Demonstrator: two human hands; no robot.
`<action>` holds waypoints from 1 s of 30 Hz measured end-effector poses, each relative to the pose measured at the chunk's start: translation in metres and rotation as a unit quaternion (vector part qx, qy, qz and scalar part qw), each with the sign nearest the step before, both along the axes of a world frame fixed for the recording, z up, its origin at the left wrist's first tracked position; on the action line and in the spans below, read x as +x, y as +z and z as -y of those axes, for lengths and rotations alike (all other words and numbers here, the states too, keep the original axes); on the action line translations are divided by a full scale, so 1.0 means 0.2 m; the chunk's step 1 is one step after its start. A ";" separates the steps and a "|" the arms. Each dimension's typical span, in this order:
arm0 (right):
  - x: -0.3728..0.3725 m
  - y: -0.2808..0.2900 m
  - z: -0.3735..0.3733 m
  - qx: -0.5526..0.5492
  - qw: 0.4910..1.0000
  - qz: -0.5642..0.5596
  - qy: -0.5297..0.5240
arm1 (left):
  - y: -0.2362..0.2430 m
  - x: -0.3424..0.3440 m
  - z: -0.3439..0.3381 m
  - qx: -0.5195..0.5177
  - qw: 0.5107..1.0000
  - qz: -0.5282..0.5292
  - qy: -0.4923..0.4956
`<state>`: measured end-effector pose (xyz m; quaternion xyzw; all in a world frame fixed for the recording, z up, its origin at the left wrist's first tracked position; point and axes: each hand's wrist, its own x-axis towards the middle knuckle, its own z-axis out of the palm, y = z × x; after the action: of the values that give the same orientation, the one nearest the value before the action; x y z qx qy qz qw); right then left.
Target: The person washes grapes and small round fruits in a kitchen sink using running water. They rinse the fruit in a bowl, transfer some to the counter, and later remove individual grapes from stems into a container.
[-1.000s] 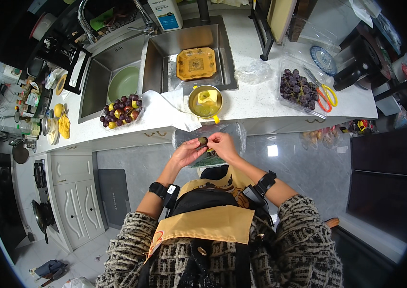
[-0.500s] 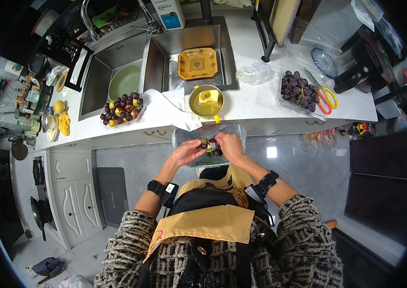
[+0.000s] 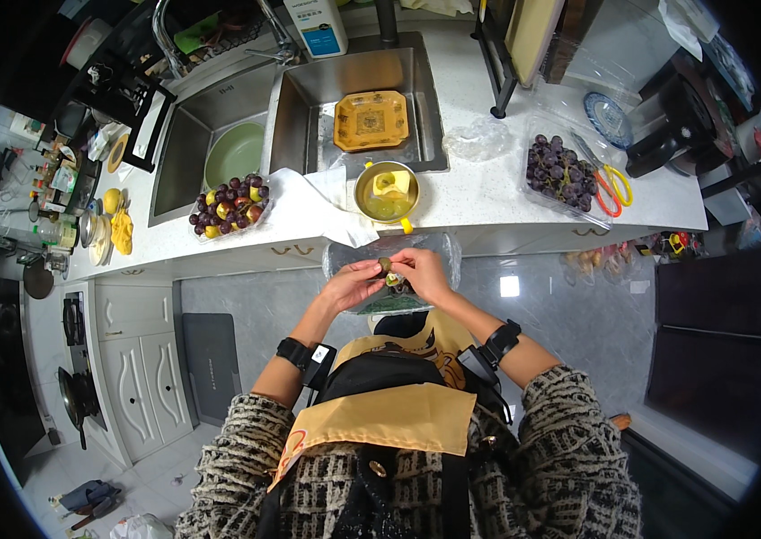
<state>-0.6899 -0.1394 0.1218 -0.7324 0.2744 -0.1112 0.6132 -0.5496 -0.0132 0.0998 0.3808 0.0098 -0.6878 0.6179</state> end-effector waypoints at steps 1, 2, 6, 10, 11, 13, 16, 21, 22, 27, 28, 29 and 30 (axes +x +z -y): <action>0.00 0.00 0.00 -0.002 1.000 0.003 0.002 | 0.00 0.00 0.00 0.016 1.000 0.014 0.004; -0.01 0.00 0.00 -0.005 1.000 0.002 0.002 | 0.00 0.01 0.00 0.018 1.000 0.024 0.008; 0.00 0.01 -0.03 -0.016 0.999 0.032 -0.040 | 0.00 0.02 0.00 0.059 0.998 -0.014 0.036; 0.00 0.00 -0.06 -0.017 0.997 0.047 -0.060 | 0.02 -0.02 0.02 0.016 0.999 -0.004 0.046; 0.01 -0.01 -0.06 0.003 0.996 0.058 -0.062 | 0.02 -0.04 0.02 0.009 0.998 0.008 0.055; 0.01 -0.03 -0.07 0.034 0.995 0.074 -0.065 | 0.03 -0.04 0.03 0.000 0.998 0.016 0.063; 0.01 -0.05 -0.07 0.066 0.991 0.089 -0.076 | 0.02 -0.03 0.02 -0.012 0.998 0.003 0.062; 0.01 -0.03 -0.08 0.057 0.992 0.080 -0.085 | 0.02 -0.02 0.01 -0.014 0.997 -0.020 0.074; 0.01 -0.02 -0.08 0.044 0.992 0.079 -0.084 | 0.02 -0.03 0.01 -0.023 0.997 -0.017 0.073; 0.02 0.00 -0.10 -0.069 0.984 0.126 -0.107 | 0.04 -0.04 0.01 -0.025 0.997 0.003 0.072; 0.02 0.00 -0.11 -0.051 0.986 0.116 -0.107 | 0.04 -0.04 0.01 -0.010 0.998 0.012 0.069; 0.02 0.00 -0.11 -0.034 0.988 0.105 -0.108 | 0.04 -0.03 0.01 -0.006 0.998 0.017 0.065; 0.02 -0.01 -0.10 -0.012 0.989 0.094 -0.109 | 0.04 -0.03 0.01 -0.003 0.998 0.022 0.061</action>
<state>-0.6863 -0.1185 0.1202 -0.6918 0.2924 -0.2493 0.6114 -0.5565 -0.0155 0.1088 0.3924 0.0172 -0.6403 0.6601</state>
